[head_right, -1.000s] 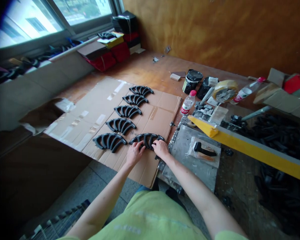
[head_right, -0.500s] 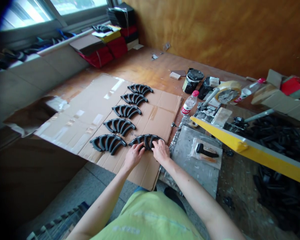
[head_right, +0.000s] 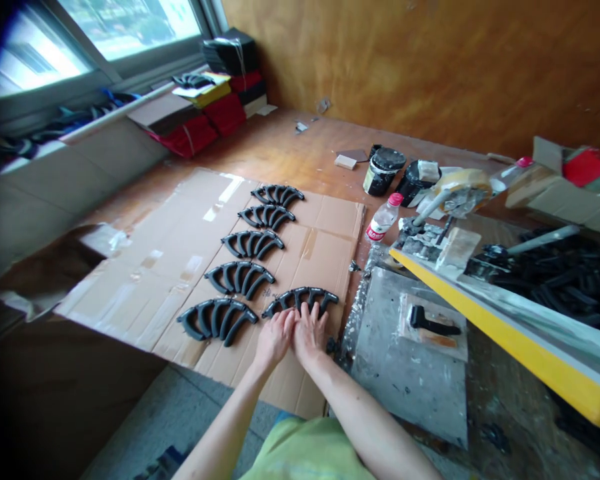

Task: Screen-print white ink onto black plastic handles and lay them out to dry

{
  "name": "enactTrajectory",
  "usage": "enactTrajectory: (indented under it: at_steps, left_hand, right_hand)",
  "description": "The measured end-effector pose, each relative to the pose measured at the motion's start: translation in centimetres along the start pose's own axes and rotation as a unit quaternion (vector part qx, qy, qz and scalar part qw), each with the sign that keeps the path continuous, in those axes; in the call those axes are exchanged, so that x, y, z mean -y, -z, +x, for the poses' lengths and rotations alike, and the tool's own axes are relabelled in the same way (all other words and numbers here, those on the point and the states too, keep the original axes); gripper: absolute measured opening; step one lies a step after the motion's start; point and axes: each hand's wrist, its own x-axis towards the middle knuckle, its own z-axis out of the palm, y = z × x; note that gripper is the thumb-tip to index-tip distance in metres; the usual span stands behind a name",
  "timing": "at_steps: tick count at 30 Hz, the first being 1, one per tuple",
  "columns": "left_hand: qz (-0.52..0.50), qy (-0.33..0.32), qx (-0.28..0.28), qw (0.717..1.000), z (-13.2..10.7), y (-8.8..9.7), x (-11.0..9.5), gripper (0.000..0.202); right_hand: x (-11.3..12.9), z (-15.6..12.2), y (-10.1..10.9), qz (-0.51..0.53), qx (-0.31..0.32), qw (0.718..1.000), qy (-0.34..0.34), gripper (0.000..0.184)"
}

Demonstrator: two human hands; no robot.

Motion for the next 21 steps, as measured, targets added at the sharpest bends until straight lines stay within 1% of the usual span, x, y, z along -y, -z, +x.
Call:
enactTrajectory:
  at_steps: [2, 4, 5, 7, 10, 12, 14, 16, 18, 20, 21]
  left_hand:
    - [0.037, -0.029, -0.031, 0.998, 1.6, 0.4, -0.7, 0.038]
    - [0.066, -0.070, -0.066, 0.993, 4.9, 1.4, -1.5, 0.039]
    - [0.080, -0.099, -0.079, 0.989, 7.1, 2.0, -1.9, 0.039]
    - [0.103, -0.160, -0.090, 0.978, 12.5, 3.4, -2.8, 0.039]
    - [0.110, -0.226, -0.077, 0.965, 21.4, 5.1, -3.8, 0.037]
    - [0.100, -0.250, -0.068, 0.961, 26.8, 5.6, -4.1, 0.036]
    - [0.092, -0.263, -0.068, 0.958, 31.1, 5.7, -4.0, 0.036]
    - [0.086, -0.262, -0.074, 0.958, 34.3, 5.4, -3.6, 0.036]
    - [0.077, -0.254, -0.079, 0.961, 36.2, 5.0, -2.9, 0.038]
    - [0.066, -0.240, -0.087, 0.965, 36.8, 4.4, -2.2, 0.040]
    - [0.047, -0.227, -0.098, 0.968, 36.6, 4.0, -1.9, 0.041]
  right_hand:
    - [-0.2, 1.6, 1.3, 0.014, -0.027, 0.999, -0.008, 0.044]
    - [-0.7, 4.6, 3.4, 0.031, -0.064, 0.997, -0.024, 0.042]
    - [-1.0, 6.6, 4.8, 0.038, -0.085, 0.995, -0.036, 0.042]
    - [-2.0, 11.1, 7.7, 0.045, -0.126, 0.989, -0.056, 0.040]
    - [-3.9, 18.3, 11.8, 0.035, -0.180, 0.980, -0.083, 0.037]
    - [-5.0, 22.6, 13.6, 0.030, -0.203, 0.973, -0.104, 0.036]
    - [-5.7, 26.2, 14.5, 0.026, -0.212, 0.969, -0.123, 0.035]
    - [-6.1, 29.1, 14.8, 0.019, -0.210, 0.969, -0.126, 0.033]
    - [-6.1, 31.4, 14.8, 0.018, -0.198, 0.972, -0.124, 0.032]
    - [-5.9, 32.8, 14.9, 0.030, -0.184, 0.975, -0.120, 0.035]
    - [-5.8, 33.1, 14.9, 0.038, -0.177, 0.977, -0.116, 0.037]
